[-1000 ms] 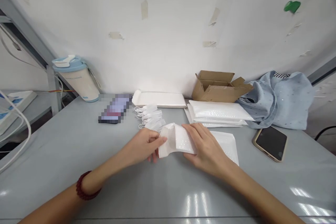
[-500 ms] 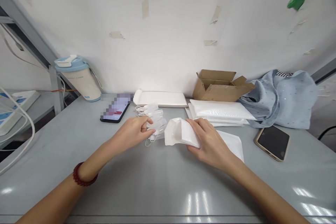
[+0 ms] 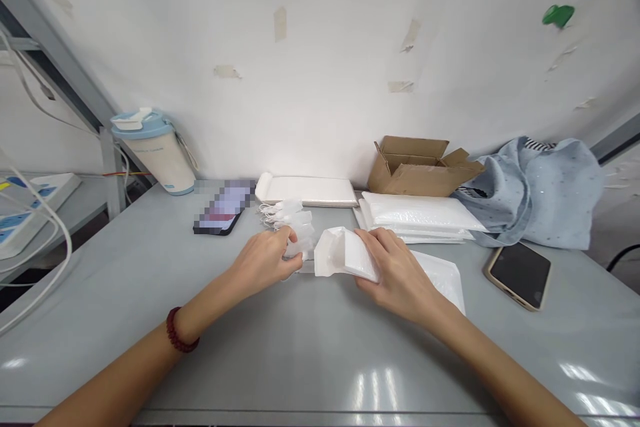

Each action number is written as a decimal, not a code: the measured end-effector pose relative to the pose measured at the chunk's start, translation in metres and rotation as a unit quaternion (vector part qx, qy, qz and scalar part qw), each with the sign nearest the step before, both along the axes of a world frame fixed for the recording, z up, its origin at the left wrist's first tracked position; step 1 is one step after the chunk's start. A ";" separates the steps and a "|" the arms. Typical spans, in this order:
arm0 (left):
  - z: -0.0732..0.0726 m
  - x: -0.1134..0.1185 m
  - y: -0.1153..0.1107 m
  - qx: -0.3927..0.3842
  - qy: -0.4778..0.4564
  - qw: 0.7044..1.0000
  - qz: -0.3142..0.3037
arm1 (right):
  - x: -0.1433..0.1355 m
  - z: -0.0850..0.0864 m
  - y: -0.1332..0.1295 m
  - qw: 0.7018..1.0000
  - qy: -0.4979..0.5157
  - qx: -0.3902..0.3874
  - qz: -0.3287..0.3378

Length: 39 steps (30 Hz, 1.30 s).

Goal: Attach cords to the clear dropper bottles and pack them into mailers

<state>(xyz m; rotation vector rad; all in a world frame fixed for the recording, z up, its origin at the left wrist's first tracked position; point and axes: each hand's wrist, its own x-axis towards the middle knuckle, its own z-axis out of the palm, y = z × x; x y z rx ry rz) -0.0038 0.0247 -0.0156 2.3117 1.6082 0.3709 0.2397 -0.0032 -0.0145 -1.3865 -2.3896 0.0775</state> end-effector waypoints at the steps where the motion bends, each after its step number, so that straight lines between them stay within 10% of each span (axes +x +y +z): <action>1: 0.000 -0.001 0.000 0.010 0.006 1.000 -0.005 | 0.000 0.000 0.000 1.000 -0.001 -0.001 -0.001; 8: 0.015 -0.015 -0.004 0.142 -0.185 0.972 -0.004 | 0.000 -0.003 0.001 1.000 -0.005 -0.002 0.000; 13: 0.022 -0.009 -0.013 0.003 -0.387 0.921 -0.034 | -0.001 -0.002 0.000 1.000 -0.004 -0.022 -0.002; 26: -0.011 0.016 -0.022 0.116 -0.225 0.955 -0.157 | -0.006 0.000 -0.005 0.998 0.035 -0.036 0.022; 39: -0.026 0.031 -0.029 0.220 -0.232 0.920 -0.226 | -0.015 -0.007 -0.013 0.995 0.028 -0.070 0.063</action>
